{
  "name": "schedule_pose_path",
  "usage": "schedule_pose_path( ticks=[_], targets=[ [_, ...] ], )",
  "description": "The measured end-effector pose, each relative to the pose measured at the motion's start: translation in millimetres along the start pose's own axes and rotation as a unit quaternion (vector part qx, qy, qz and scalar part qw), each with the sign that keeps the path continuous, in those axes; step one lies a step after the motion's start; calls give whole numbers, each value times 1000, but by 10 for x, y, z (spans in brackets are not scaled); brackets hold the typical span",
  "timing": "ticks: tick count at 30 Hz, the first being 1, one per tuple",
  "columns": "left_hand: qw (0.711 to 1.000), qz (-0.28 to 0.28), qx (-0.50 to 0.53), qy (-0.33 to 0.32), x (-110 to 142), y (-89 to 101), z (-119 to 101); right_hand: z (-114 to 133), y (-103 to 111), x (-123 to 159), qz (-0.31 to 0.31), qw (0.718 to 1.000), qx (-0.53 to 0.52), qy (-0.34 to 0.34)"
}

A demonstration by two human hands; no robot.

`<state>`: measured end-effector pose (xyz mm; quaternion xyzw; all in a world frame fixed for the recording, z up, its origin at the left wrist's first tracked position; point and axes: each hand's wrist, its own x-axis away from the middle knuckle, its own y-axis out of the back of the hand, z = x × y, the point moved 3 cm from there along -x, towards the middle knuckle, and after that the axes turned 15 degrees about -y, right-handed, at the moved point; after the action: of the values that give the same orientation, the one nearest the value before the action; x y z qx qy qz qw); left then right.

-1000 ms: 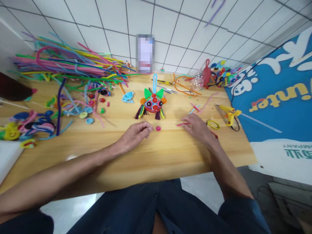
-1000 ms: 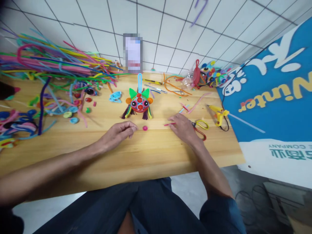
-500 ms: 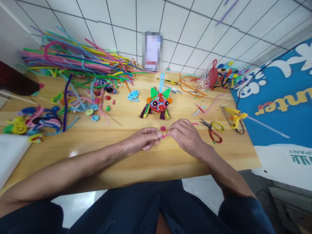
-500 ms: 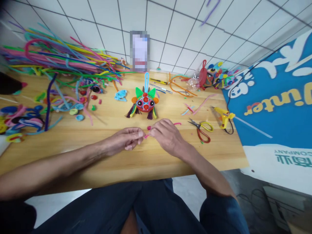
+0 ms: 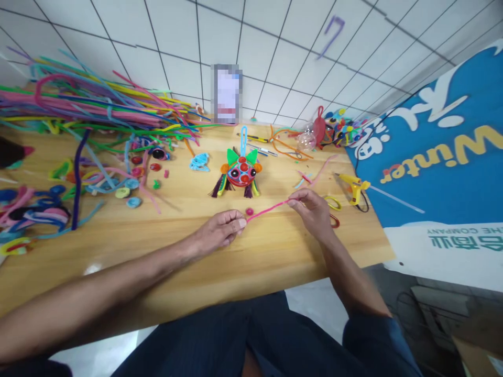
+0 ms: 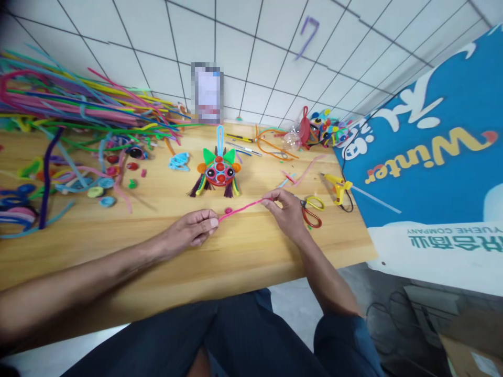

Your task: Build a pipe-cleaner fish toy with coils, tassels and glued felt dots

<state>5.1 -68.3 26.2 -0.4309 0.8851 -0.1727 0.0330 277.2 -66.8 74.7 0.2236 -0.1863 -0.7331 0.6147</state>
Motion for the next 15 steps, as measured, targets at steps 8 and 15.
schedule_pose_path(
  ticks=[8,15],
  targets=[
    [998,-28,53,9,2,-40,29,27,-379,46,122,924,-322,-166],
    [990,25,115,78,50,-133,12,264,-530,69,133,933,-308,-132]
  ],
)
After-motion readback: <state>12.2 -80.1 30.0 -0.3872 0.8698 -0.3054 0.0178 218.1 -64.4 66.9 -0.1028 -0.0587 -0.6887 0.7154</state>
